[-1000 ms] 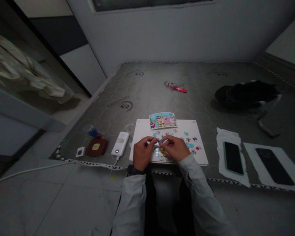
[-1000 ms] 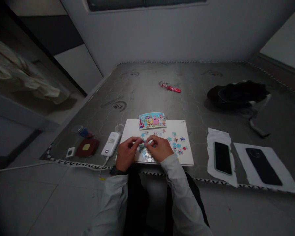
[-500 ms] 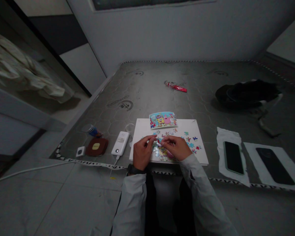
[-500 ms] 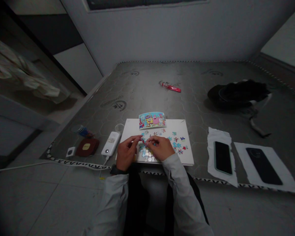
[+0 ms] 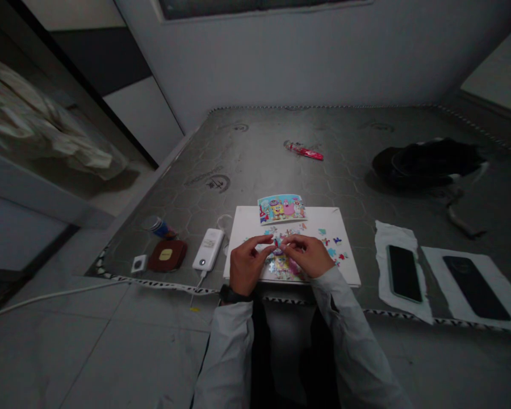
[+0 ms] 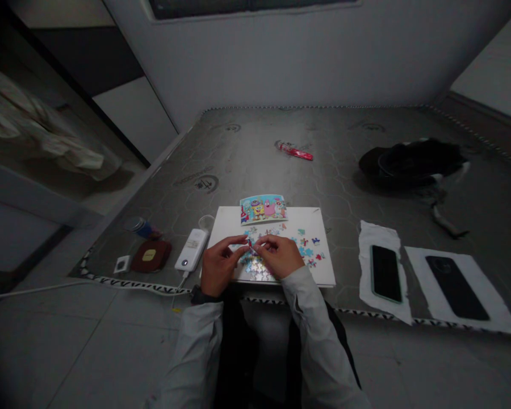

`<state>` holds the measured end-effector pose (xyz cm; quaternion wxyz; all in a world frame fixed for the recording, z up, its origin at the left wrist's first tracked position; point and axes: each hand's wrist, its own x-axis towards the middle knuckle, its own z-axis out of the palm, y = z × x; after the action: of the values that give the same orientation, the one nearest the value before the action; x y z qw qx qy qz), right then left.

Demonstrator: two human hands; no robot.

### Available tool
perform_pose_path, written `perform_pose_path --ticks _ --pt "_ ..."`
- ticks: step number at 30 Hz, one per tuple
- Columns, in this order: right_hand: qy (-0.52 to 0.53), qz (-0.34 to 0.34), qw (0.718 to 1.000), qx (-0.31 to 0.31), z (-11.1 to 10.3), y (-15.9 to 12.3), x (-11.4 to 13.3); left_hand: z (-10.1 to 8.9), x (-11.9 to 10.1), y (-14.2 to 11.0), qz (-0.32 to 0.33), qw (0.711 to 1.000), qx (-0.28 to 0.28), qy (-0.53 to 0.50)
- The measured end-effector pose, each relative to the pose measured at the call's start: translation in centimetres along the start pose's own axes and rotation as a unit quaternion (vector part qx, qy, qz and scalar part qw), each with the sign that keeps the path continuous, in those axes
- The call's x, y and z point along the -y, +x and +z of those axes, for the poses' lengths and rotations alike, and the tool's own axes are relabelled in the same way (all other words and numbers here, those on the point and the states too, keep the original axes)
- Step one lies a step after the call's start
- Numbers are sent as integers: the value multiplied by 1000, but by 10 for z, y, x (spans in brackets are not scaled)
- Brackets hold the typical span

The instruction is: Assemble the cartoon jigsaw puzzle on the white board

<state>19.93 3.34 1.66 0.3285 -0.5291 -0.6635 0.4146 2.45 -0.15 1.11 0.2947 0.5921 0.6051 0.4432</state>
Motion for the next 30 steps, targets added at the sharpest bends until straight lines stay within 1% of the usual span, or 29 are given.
perform_pose_path --ticks 9,13,16,18,22,25,27,30 --pt "-21 -10 1000 -3 1 -1 -1 1 0 1 -34 998 20 -42" --pt "-74 -18 997 -3 0 -1 -4 -1 6 3 -61 997 39 -28" --pt "-92 -25 995 16 3 -1 -7 -1 14 4 -85 995 49 -11" --pt "-92 -38 995 29 6 -1 -7 -1 17 4 -87 995 47 -1" --pt "-85 -39 995 17 11 -1 -5 -1 16 5 -77 996 29 -19" --pt "-89 -36 995 13 11 -1 -4 -2 14 5 -80 996 26 -41" --pt "-90 -35 995 11 11 -1 -4 -1 14 4 -87 995 28 -41" --pt "-87 -34 996 10 10 -1 -3 -1 15 4 -79 996 26 -34"
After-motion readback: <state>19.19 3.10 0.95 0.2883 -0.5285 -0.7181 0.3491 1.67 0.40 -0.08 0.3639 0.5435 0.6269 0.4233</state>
